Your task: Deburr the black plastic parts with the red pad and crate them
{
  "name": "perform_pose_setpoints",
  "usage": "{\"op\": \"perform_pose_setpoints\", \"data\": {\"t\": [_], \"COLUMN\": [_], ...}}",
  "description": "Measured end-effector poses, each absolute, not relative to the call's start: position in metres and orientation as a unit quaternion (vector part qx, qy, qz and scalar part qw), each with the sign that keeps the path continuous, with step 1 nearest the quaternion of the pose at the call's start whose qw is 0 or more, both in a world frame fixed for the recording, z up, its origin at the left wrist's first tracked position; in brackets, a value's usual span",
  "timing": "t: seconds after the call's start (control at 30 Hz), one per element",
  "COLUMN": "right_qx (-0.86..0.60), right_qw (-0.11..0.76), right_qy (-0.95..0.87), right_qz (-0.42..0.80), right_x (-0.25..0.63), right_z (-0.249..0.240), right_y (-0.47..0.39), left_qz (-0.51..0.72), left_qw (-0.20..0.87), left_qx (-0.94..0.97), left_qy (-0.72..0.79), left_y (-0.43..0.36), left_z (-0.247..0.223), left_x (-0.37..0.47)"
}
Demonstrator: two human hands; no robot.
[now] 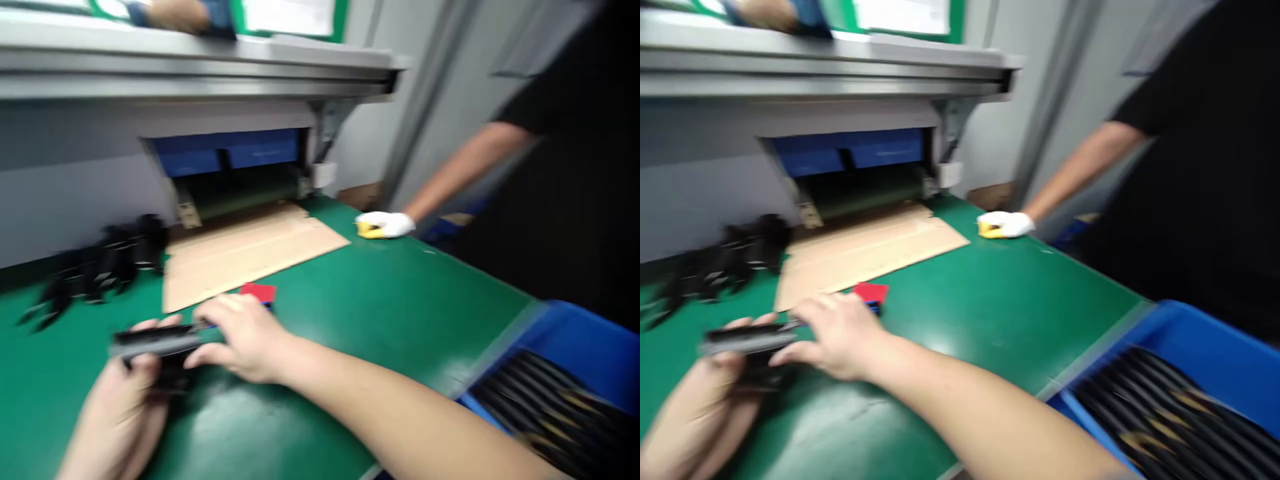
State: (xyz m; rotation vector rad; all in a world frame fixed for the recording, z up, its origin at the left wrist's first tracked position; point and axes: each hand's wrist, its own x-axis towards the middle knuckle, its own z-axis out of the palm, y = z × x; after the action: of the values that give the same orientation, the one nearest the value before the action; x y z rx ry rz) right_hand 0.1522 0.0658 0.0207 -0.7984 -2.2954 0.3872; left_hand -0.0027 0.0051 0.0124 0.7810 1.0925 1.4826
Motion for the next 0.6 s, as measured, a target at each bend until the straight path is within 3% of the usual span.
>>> {"op": "perform_pose_setpoints", "data": {"t": [0.23,0.6], "right_qx": [-0.299,-0.345], "right_qw": [0.328,0.303], "right_qy": [-0.889,-0.888], "right_qz": [0.11,-0.005], "right_x": [0.149,0.145], "right_z": [0.026,0.031], "right_y": [0.069,0.066], "left_qz": [0.663,0.648], "left_qw": [0.57,0.576], "left_qx": [0.356,0.384], "left_qy": [0.33,0.317], "left_y": [0.007,0.002], "left_z": [0.015,0.017], "left_x": [-0.028,-0.034]}}
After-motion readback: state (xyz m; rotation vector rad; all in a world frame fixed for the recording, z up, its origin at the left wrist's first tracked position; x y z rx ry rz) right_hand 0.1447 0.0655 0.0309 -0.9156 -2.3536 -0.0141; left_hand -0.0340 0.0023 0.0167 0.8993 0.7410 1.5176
